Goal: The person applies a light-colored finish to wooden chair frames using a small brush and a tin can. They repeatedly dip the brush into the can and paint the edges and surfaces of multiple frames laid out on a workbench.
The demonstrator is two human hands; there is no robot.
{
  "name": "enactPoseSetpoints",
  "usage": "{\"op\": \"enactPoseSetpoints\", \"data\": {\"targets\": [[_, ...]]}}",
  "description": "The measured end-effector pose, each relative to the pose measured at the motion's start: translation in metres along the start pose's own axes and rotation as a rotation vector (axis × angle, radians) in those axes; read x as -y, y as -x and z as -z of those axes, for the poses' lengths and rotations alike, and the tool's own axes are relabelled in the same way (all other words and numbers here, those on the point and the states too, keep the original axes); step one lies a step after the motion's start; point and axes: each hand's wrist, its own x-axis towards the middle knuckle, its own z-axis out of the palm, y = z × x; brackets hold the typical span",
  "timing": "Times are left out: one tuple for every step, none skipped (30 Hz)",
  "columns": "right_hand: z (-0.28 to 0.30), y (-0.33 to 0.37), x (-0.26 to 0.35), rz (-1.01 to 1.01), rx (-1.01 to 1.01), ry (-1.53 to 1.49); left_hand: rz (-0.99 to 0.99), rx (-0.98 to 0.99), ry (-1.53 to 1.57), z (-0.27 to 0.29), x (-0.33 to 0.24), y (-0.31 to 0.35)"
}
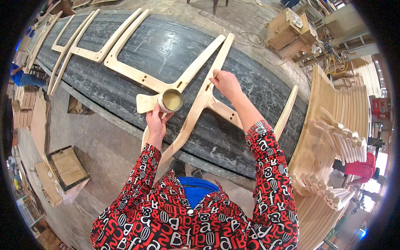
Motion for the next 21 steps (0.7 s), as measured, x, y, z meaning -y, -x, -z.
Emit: {"op": "enactPoseSetpoints", "data": {"targets": [[0.002, 0.001, -0.002, 0.082, 0.029, -0.011, 0.002, 0.001, 0.002, 0.000, 0.001, 0.001], [0.004, 0.001, -0.003, 0.166, 0.058, -0.022, 0.002, 0.001, 0.005, -0.001, 0.002, 0.001], [0.005, 0.003, -0.003, 0.207, 0.099, -0.100, 0.002, 0.002, 0.006, -0.002, 0.004, 0.001], [0.007, 0.005, -0.005, 0.242, 0.144, -0.094, 0.003, 0.004, 0.006, -0.003, 0.006, 0.000], [0.011, 0.008, -0.008, 0.276, 0.188, -0.088, 0.003, 0.007, 0.007, -0.005, 0.007, 0.000], [0.015, 0.010, -0.012, 0.309, 0.231, -0.080, 0.000, 0.020, -0.002, -0.009, 0.010, -0.001], [0.018, 0.014, -0.016, 0.321, 0.202, -0.073, -0.002, 0.035, -0.012, -0.014, 0.014, -0.002], [0.021, 0.016, -0.013, 0.301, 0.166, -0.129, -0.015, 0.038, -0.021, -0.014, 0.016, -0.003], [0.024, 0.019, -0.011, 0.280, 0.129, -0.185, -0.019, 0.045, -0.046, -0.015, 0.017, -0.005], [0.027, 0.023, -0.008, 0.257, 0.092, -0.240, -0.032, 0.046, -0.069, -0.017, 0.020, -0.007], [0.028, 0.030, -0.007, 0.129, 0.008, -0.228, -0.045, 0.050, -0.091, -0.022, 0.023, -0.010], [0.028, 0.037, -0.006, 0.009, -0.047, -0.375, -0.059, 0.054, -0.112, -0.026, 0.026, -0.011], [0.027, 0.044, -0.003, -0.111, -0.101, -0.522, -0.081, 0.056, -0.141, -0.031, 0.029, -0.013], [0.025, 0.054, -0.004, -0.239, -0.159, -0.669, -0.087, 0.064, -0.149, -0.039, 0.033, -0.011], [0.023, 0.062, -0.003, -0.237, -0.253, -0.786, -0.095, 0.071, -0.157, -0.046, 0.037, -0.009], [0.020, 0.070, -0.001, -0.232, -0.282, -0.835, -0.105, 0.075, -0.165, -0.052, 0.039, -0.006], [0.018, 0.079, -0.001, -0.235, -0.319, -0.880, -0.097, 0.106, -0.161, -0.059, 0.043, -0.002], [0.016, 0.086, 0.000, -0.236, -0.355, -0.926, -0.103, 0.124, -0.170, -0.064, 0.045, 0.003], [0.011, 0.091, 0.002, -0.236, -0.387, -0.838, -0.110, 0.140, -0.179, -0.068, 0.047, 0.008], [0.010, 0.098, -0.004, -0.307, -0.379, -0.898, -0.114, 0.170, -0.187, -0.074, 0.050, 0.012], [0.008, 0.105, -0.009, -0.376, -0.370, -0.958, -0.124, 0.199, -0.207, -0.079, 0.052, 0.018]]}}
